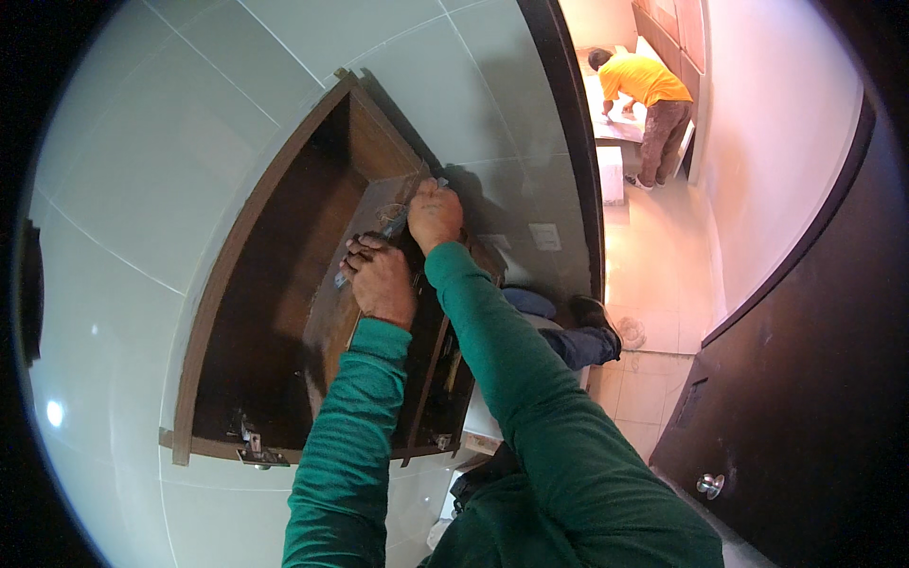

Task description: The person scrapes adhesive residue from the interior shelves of a wooden bathroom cabinet using a metal scraper. They repeatedly scrape along the edges and flat surfaces of the shelves, occasionally pausing to inspect the removed residue. The task is performed in a bathroom setting with a sink and toilet visible below.

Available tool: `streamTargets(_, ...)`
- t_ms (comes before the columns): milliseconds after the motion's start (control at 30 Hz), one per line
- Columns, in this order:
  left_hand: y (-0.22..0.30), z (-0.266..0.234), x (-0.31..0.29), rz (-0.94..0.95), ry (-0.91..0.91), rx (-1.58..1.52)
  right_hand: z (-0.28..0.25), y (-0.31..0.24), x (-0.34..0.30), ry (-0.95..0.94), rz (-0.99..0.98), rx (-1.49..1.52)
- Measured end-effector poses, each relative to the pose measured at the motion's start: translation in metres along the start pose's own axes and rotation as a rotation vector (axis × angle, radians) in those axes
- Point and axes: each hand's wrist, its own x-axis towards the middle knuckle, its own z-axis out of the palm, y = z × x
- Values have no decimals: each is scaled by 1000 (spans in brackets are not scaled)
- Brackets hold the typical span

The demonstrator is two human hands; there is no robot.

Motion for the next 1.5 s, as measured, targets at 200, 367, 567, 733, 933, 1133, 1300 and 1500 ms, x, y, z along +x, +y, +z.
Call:
streamTargets(200, 9, -14, 0, -46, 11, -63, 2, 16, 11, 30, -110, -23)
streamTargets(367, 15, -6, 11, -126, -34, -115, 5, -7, 17, -22, -4, -121)
streamTargets(567, -2, -30, 24, -9, -337, -257, -18, -9, 28, -175, -2, -102)
streamTargets(733, -5, -41, 17, 86, -278, -250, -30, -4, 25, -185, 101, 117)
streamTargets(933, 4, -10, 31, 47, -165, -282, -8, 3, 36, -19, -88, -57)
streamTargets(1133, 12, -10, 32, 25, -210, -278, -1, 13, 35, 42, -213, -90)
streamTargets(1300, 14, -28, 48, -5, -413, -290, 10, 11, 59, -62, -54, -164)
streamTargets(1500, 6, -51, 56, 61, -504, -331, 7, 21, 85, -77, -122, -233)
